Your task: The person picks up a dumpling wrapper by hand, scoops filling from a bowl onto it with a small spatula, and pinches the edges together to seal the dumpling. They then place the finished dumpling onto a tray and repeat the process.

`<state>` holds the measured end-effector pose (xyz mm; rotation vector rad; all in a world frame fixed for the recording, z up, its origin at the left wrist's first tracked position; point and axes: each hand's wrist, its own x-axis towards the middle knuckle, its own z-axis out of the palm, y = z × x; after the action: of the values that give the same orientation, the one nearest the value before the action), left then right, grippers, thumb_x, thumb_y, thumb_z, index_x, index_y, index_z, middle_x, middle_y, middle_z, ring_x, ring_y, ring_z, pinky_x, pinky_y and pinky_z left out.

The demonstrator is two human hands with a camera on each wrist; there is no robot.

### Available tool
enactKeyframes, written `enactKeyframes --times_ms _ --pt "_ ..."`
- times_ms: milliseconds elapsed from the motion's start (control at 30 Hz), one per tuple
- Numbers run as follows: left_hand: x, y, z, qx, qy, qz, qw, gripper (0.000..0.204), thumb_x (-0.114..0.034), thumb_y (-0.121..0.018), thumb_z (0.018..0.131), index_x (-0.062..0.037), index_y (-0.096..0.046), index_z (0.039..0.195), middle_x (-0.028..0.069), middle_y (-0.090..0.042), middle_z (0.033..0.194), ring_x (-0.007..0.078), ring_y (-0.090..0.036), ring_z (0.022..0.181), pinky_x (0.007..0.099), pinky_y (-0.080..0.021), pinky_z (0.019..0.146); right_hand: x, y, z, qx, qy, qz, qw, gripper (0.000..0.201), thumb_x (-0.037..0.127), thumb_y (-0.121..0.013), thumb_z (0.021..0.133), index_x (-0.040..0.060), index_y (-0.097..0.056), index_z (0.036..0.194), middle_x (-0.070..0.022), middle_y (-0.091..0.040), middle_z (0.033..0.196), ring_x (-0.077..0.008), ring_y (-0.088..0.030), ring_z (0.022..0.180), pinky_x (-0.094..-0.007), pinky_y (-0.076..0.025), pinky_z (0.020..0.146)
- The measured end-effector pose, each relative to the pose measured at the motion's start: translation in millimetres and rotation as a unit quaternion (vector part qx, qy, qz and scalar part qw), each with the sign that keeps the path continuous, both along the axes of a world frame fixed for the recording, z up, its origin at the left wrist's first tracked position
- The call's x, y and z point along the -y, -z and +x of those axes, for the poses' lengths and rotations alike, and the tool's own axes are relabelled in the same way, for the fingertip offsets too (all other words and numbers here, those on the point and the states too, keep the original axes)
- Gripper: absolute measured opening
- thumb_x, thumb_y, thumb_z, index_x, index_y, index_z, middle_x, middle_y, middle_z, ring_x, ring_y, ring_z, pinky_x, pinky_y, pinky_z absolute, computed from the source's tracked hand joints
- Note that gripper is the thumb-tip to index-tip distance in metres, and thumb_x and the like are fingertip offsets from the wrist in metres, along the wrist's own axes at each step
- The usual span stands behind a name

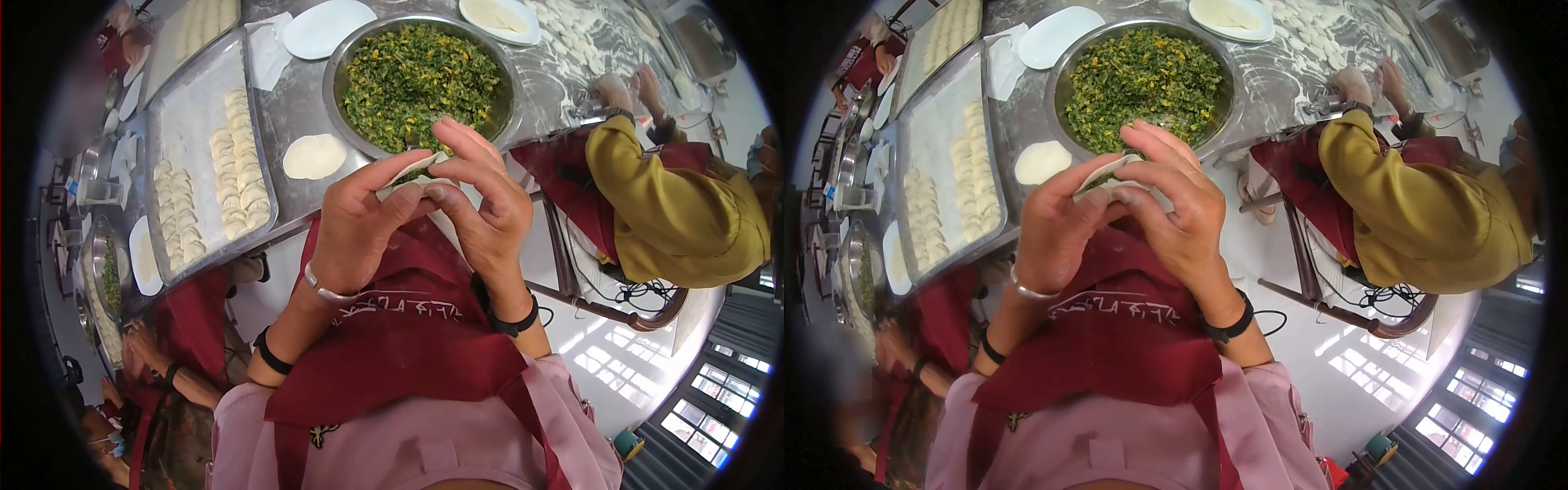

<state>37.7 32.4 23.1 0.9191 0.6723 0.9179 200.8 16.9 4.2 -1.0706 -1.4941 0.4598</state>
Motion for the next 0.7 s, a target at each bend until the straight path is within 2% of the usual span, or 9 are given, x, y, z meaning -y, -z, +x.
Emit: enactKeyframes --times_ms 233,433,533,633,700 --pt "0 -2 -2 -0.08 0.014 0.081 0.993 0.04 -0.005 -0.059 0.096 0.009 -0.051 0.133 0.0137 -0.062 0.119 0.0183 -0.063 0.106 0.0332 -0.055 0.093 -1 1 -4 -0.007 0.013 0.022 1.0 0.014 0.001 -0.073 0.076 0.0006 -0.071 0.09 -0.0169 -0.068 0.118 -0.0356 -0.06 0.118 -0.0425 -0.046 0.099" --pt "-8 -5 1 -0.065 -0.011 0.098 0.993 0.038 -0.006 -0.058 0.097 0.0096 -0.052 0.131 0.0132 -0.063 0.118 0.0178 -0.064 0.103 0.0304 -0.056 0.089 -13 -5 -10 -0.021 0.048 0.039 0.998 0.011 0.0 -0.072 0.077 0.0005 -0.071 0.088 -0.0171 -0.069 0.116 -0.0344 -0.062 0.116 -0.0406 -0.048 0.097" --pt "-17 -16 5 -0.071 -0.044 0.11 0.99 0.037 -0.01 -0.062 0.096 0.0081 -0.057 0.127 0.0146 -0.067 0.112 0.0186 -0.067 0.101 0.0296 -0.057 0.087 -24 -8 -14 -0.037 0.052 0.05 0.997 0.019 0.0 -0.072 0.077 0.0006 -0.071 0.096 -0.0171 -0.068 0.119 -0.0338 -0.062 0.116 -0.0391 -0.048 0.097" --pt "-22 -10 9 0.011 -0.076 0.064 0.995 0.037 -0.01 -0.061 0.096 0.0098 -0.055 0.127 0.0172 -0.065 0.117 0.0219 -0.066 0.103 0.0323 -0.057 0.09 -25 -11 -23 -0.158 0.056 -0.011 0.986 0.029 0.0 -0.072 0.078 -0.0013 -0.069 0.106 -0.0173 -0.066 0.123 -0.0304 -0.062 0.116 -0.037 -0.049 0.097" --pt "-23 -8 9 0.017 -0.086 0.069 0.994 0.038 -0.009 -0.061 0.096 0.011 -0.054 0.128 0.0188 -0.063 0.12 0.024 -0.066 0.105 0.0341 -0.057 0.092 -20 -8 -24 -0.206 0.052 -0.043 0.976 0.033 0.0 -0.072 0.08 -0.0028 -0.067 0.112 -0.0175 -0.064 0.126 -0.0274 -0.062 0.116 -0.0352 -0.049 0.098"
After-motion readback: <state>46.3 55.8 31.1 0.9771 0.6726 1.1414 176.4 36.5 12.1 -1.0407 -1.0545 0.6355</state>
